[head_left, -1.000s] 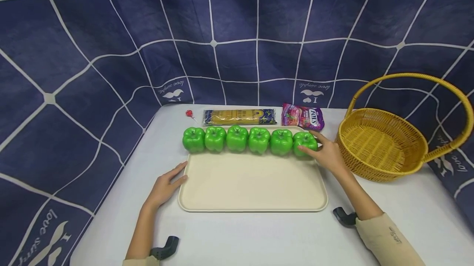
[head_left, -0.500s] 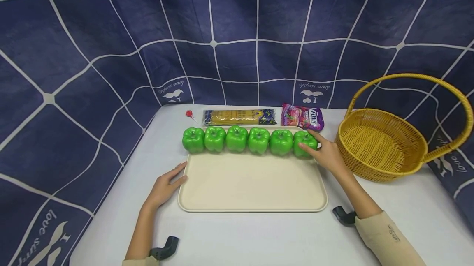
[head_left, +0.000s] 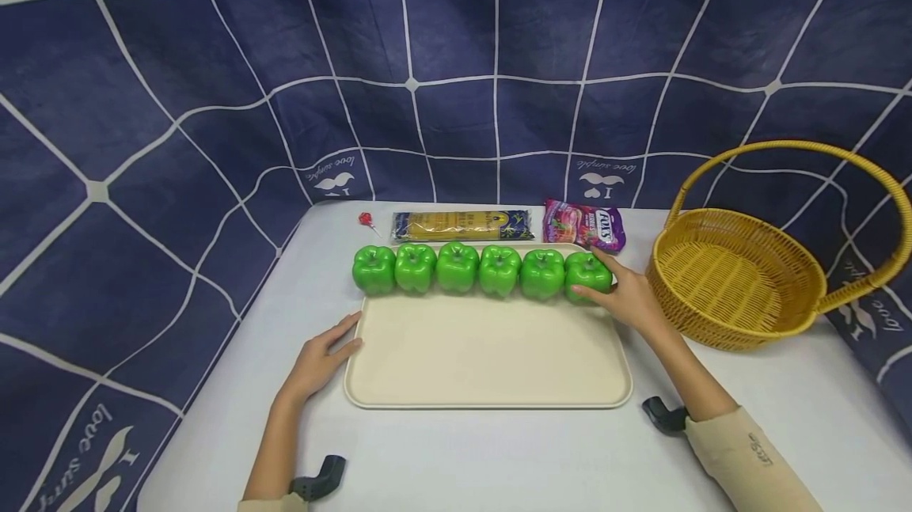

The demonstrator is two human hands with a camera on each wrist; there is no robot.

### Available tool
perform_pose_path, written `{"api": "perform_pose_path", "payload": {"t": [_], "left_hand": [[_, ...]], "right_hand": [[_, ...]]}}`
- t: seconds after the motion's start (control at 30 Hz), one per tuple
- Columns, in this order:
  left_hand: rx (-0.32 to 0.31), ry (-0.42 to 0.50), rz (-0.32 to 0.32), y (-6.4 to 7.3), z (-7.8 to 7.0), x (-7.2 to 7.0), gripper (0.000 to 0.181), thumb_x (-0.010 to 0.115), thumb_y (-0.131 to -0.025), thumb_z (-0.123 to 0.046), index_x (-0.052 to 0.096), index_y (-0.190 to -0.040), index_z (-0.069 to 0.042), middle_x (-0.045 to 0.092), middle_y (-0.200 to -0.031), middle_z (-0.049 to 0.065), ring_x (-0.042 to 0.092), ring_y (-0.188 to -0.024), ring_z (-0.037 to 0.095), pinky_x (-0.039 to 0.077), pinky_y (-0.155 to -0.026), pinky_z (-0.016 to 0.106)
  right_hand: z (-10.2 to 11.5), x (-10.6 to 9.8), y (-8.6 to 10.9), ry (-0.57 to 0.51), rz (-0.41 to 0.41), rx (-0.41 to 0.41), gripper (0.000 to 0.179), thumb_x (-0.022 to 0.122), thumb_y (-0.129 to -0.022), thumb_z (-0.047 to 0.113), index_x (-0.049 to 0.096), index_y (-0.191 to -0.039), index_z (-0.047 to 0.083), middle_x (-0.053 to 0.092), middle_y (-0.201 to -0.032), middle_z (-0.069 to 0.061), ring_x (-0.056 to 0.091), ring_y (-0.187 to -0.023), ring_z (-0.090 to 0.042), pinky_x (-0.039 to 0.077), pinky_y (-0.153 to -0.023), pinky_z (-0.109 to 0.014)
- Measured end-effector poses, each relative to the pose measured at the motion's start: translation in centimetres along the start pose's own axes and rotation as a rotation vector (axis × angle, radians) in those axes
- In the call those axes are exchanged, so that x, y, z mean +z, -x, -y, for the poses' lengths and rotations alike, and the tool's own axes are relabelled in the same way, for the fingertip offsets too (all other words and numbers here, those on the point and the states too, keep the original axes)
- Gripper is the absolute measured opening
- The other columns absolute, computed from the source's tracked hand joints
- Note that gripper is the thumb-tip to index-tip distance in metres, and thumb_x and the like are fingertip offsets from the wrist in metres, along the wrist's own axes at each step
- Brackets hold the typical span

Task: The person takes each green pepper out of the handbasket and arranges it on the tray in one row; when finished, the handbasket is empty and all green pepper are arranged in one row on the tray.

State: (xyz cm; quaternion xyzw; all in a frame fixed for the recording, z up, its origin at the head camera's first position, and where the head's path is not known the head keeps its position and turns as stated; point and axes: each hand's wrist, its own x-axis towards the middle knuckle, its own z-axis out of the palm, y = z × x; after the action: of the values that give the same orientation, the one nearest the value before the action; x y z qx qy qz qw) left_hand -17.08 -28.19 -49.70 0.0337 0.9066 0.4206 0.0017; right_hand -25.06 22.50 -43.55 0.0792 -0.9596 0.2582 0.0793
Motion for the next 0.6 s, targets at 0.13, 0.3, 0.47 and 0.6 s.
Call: {"api": "perform_pose_path", "payload": {"t": [0.13, 0.3, 0.47, 0.6], "left_hand": [[-0.005, -0.009, 0.001, -0.09, 0.07, 0.11, 0.056, 0.056, -0.089, -0.045, 0.045, -0.138, -0.02, 0.036, -0.144, 0.008, 0.03, -0.133, 0.031, 0.023, -0.108, 0.05], [-0.019, -0.017, -0.001, -0.16, 0.18, 0.21, 0.057, 0.056, -0.088, -0.048, 0.045, -0.138, -0.021, 0.036, -0.144, 0.007, 0.03, -0.133, 0.03, 0.023, -0.108, 0.051], [-0.016, -0.017, -0.002, -0.17, 0.3, 0.21, 0.057, 0.055, -0.089, -0.047, 0.045, -0.138, -0.02, 0.036, -0.144, 0.008, 0.03, -0.133, 0.03, 0.023, -0.108, 0.051], [-0.015, -0.01, -0.003, -0.13, 0.21, 0.18, 0.057, 0.056, -0.089, -0.046, 0.045, -0.138, -0.02, 0.036, -0.144, 0.008, 0.03, -0.133, 0.03, 0.023, -0.108, 0.051]], "right_hand": [[-0.14, -0.04, 0.09, -0.013, 0.003, -0.006, 0.092, 0.068, -0.072, 0.061, 0.032, -0.145, 0.016, 0.06, -0.094, -0.027, 0.052, -0.078, -0.033, 0.047, -0.074, -0.053], [-0.24, -0.02, 0.13, -0.037, 0.007, 0.0, 0.092, 0.069, -0.071, 0.06, 0.034, -0.144, 0.015, 0.056, -0.111, -0.032, 0.055, -0.09, -0.041, 0.045, -0.08, -0.058], [-0.2, 0.07, 0.04, -0.053, 0.0, -0.005, 0.092, 0.07, -0.071, 0.06, 0.036, -0.142, 0.013, 0.048, -0.124, -0.034, 0.05, -0.105, -0.05, 0.042, -0.085, -0.062], [-0.17, 0.06, 0.05, -0.044, 0.001, 0.004, 0.095, 0.07, -0.069, 0.06, 0.033, -0.144, 0.016, 0.059, -0.107, -0.028, 0.056, -0.087, -0.039, 0.047, -0.075, -0.054]]}}
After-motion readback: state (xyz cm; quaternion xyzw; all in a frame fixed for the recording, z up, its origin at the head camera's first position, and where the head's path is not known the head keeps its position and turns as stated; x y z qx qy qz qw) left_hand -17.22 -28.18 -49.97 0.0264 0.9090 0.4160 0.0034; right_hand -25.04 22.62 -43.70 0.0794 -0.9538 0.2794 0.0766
